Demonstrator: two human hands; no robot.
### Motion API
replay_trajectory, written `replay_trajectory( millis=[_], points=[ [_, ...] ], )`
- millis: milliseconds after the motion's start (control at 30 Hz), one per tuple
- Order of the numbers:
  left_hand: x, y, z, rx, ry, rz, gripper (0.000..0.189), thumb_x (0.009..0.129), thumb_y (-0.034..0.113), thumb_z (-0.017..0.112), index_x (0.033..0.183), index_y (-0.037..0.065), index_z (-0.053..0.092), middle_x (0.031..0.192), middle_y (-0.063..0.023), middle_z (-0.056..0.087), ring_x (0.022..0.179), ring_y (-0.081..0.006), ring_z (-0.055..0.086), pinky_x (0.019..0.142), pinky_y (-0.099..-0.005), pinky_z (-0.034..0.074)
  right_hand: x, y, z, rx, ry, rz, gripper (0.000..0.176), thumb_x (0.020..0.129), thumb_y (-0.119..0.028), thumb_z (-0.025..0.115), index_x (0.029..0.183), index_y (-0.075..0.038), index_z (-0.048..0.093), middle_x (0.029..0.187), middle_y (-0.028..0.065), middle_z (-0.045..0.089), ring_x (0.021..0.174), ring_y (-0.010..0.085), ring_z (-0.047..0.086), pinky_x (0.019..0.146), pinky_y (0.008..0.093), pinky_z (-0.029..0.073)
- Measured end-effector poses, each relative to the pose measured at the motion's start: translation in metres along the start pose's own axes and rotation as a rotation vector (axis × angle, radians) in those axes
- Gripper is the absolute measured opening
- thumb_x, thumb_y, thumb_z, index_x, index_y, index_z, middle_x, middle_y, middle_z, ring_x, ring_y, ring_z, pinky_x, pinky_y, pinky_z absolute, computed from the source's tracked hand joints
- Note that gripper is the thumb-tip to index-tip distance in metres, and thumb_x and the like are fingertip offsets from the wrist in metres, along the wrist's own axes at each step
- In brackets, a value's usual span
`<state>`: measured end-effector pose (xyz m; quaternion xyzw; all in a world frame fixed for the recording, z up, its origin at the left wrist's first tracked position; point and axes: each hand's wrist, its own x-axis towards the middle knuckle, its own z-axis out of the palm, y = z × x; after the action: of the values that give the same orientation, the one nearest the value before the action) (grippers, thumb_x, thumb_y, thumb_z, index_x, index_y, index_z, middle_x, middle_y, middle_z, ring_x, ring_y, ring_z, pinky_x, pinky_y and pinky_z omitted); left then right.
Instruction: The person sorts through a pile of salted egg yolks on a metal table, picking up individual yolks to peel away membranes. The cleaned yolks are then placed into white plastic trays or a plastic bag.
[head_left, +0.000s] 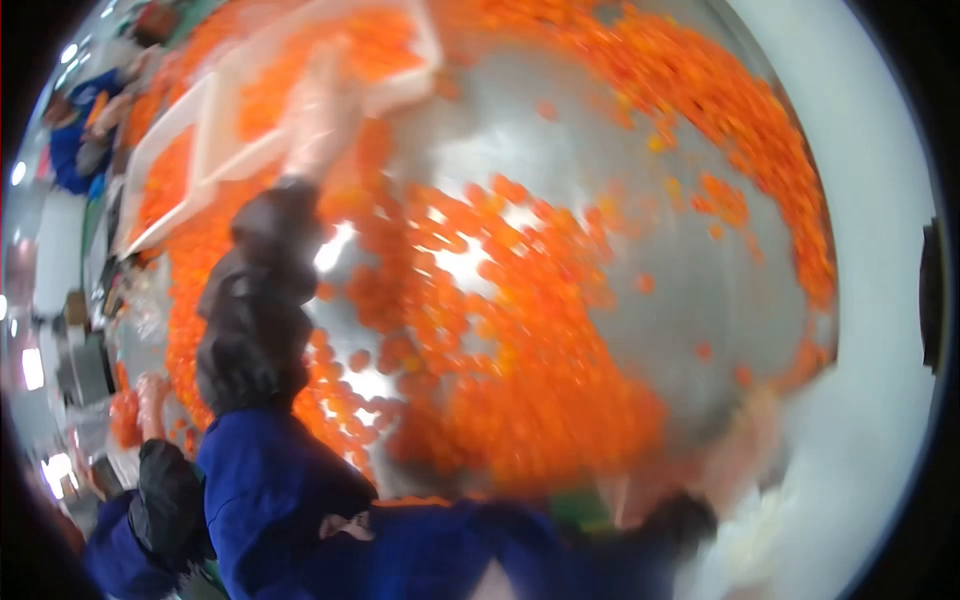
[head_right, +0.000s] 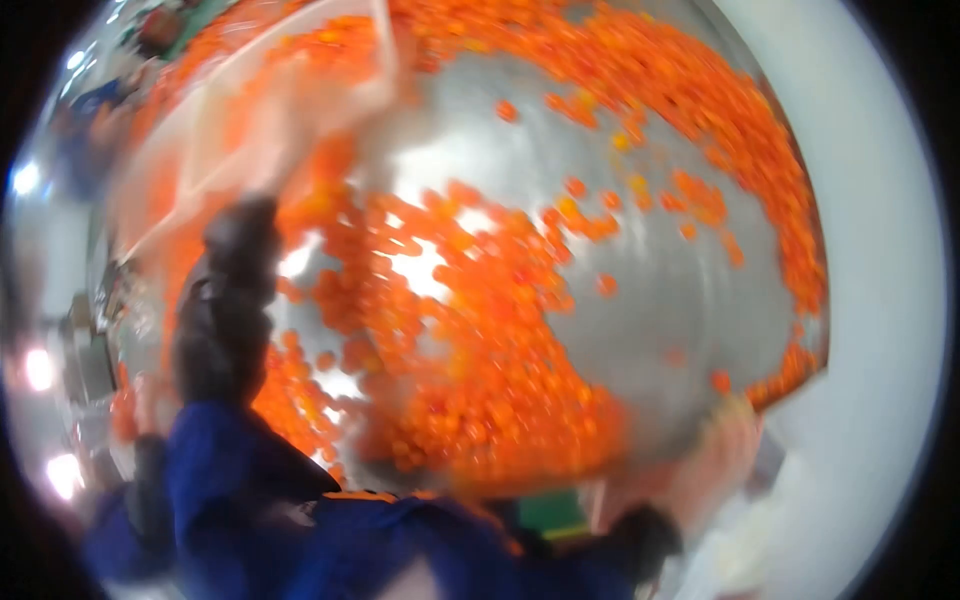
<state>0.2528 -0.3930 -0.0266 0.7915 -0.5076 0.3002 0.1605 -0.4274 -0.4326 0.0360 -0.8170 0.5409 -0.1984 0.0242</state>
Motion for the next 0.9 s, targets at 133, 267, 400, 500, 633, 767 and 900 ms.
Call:
replay_trajectory(
  millis=[133,267,400,500,633,767,900],
  points=[
    [0.011,-0.103,0.075,0.675,-0.148,0.135,0.050,0.091,0.013,0.054,0.139,0.000,0.053,0.107,-0.0219,0.068,0.093,-0.0356,0.069,0.078,-0.0454,0.058,-0.054,0.080,-0.016,0.113,0.131,0.394,0.031,0.091,-0.014,0.059,0.115,0.004,0.068,0.117,0.0202,0.069,0.108,0.0355,0.063,0.102,0.0426,0.048],
    [0.053,-0.089,0.077,1.071,-0.659,0.045,0.043,0.106,0.025,0.047,0.142,0.003,0.053,0.133,-0.0161,0.064,0.118,-0.0261,0.064,0.102,-0.0379,0.049,-0.017,0.053,-0.036,-0.240,0.025,0.676,0.034,0.100,-0.019,0.055,0.119,0.006,0.068,0.122,0.0248,0.068,0.109,0.0356,0.065,0.100,0.0428,0.050],
    [0.065,-0.146,0.157,-0.037,0.342,0.315,0.034,0.082,0.009,0.059,0.114,-0.002,0.068,0.075,-0.0170,0.063,0.056,-0.0323,0.063,0.044,-0.0506,0.048,-0.003,0.046,-0.014,-0.023,-0.008,0.397,0.039,0.099,-0.017,0.058,0.131,0.006,0.060,0.130,0.0231,0.064,0.117,0.0354,0.061,0.104,0.0420,0.046],
    [0.081,-0.110,0.139,0.034,-0.156,0.041,0.039,0.089,0.013,0.056,0.126,0.003,0.059,0.108,-0.0176,0.058,0.093,-0.0330,0.057,0.075,-0.0497,0.049,0.026,-0.005,0.014,0.108,-0.218,0.337,0.031,0.097,-0.011,0.055,0.124,0.002,0.064,0.130,0.0221,0.065,0.121,0.0360,0.061,0.105,0.0449,0.046],
    [0.095,-0.063,0.104,0.049,-0.462,-0.025,0.059,0.098,0.021,0.056,0.154,0.012,0.039,0.159,-0.0162,0.038,0.147,-0.0285,0.037,0.117,-0.0444,0.036,0.022,0.008,0.038,-0.345,-0.423,0.048,0.034,0.090,-0.001,0.052,0.121,0.002,0.066,0.126,0.0242,0.066,0.120,0.0393,0.061,0.105,0.0429,0.046],
    [0.092,-0.056,0.124,0.419,-0.535,0.133,0.058,0.098,0.020,0.058,0.154,0.018,0.041,0.159,-0.0130,0.042,0.147,-0.0341,0.038,0.122,-0.0442,0.028,0.020,0.007,0.036,-0.213,-0.416,0.148,0.035,0.087,0.001,0.053,0.118,0.003,0.068,0.126,0.0245,0.066,0.121,0.0399,0.061,0.106,0.0433,0.046],
    [0.100,-0.056,0.117,0.422,-0.637,0.183,0.046,0.094,0.028,0.058,0.138,0.015,0.057,0.134,-0.0102,0.061,0.126,-0.0303,0.057,0.105,-0.0418,0.045,0.015,0.014,0.041,-0.180,-0.370,0.102,0.035,0.084,0.002,0.054,0.116,0.005,0.068,0.125,0.0260,0.066,0.120,0.0408,0.061,0.107,0.0435,0.045]
  ],
)
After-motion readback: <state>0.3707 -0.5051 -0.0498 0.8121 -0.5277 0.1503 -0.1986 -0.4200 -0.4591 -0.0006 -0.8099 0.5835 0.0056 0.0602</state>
